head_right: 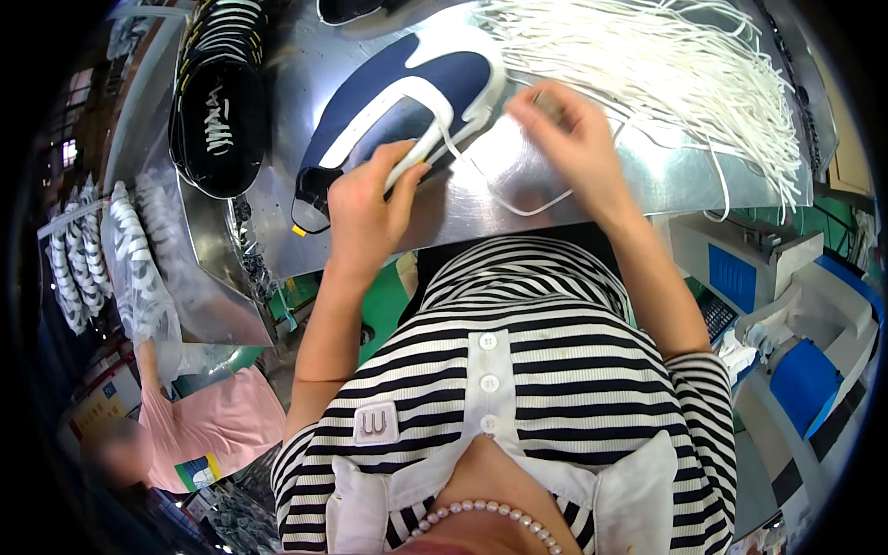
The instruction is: The person laces several shoe uppers by hand, threading white laces through the eyelets and pulling them through before setting each shoe aside on the workspace.
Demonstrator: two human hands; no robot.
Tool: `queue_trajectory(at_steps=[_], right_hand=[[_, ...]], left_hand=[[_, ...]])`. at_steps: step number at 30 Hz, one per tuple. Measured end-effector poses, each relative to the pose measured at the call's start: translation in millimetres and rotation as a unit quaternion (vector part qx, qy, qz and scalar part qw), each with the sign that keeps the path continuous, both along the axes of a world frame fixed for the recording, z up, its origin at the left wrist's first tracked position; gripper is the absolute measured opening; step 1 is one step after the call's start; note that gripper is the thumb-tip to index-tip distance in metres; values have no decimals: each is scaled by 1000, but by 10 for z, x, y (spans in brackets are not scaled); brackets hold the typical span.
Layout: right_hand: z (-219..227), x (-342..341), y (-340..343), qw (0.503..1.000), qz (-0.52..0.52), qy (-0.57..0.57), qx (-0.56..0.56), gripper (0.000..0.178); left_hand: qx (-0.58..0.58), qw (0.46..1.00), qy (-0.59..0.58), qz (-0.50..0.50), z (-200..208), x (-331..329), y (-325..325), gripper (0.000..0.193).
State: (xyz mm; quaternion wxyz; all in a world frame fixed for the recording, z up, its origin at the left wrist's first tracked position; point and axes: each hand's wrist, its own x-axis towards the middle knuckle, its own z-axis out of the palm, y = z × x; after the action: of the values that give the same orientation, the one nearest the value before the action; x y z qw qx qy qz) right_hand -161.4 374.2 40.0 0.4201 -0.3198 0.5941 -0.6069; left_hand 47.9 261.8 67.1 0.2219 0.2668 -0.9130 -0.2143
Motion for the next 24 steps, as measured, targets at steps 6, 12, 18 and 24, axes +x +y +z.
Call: queue_trajectory(at_steps=[6, 12, 18, 24], right_hand=[[3, 287, -189, 993, 115, 36, 12, 15], [187, 342, -86, 984, 178, 16, 16, 11], [429, 412, 129, 970, 232, 34, 59, 13], [255, 233, 644, 915, 264, 302, 39, 11]], left_hand=[[-44, 996, 75, -14, 93, -106, 57, 20], [17, 995, 100, 25, 166, -75, 78, 17], [97, 984, 146, 34, 221, -88, 91, 15], [140, 973, 163, 81, 331, 47, 43, 17]])
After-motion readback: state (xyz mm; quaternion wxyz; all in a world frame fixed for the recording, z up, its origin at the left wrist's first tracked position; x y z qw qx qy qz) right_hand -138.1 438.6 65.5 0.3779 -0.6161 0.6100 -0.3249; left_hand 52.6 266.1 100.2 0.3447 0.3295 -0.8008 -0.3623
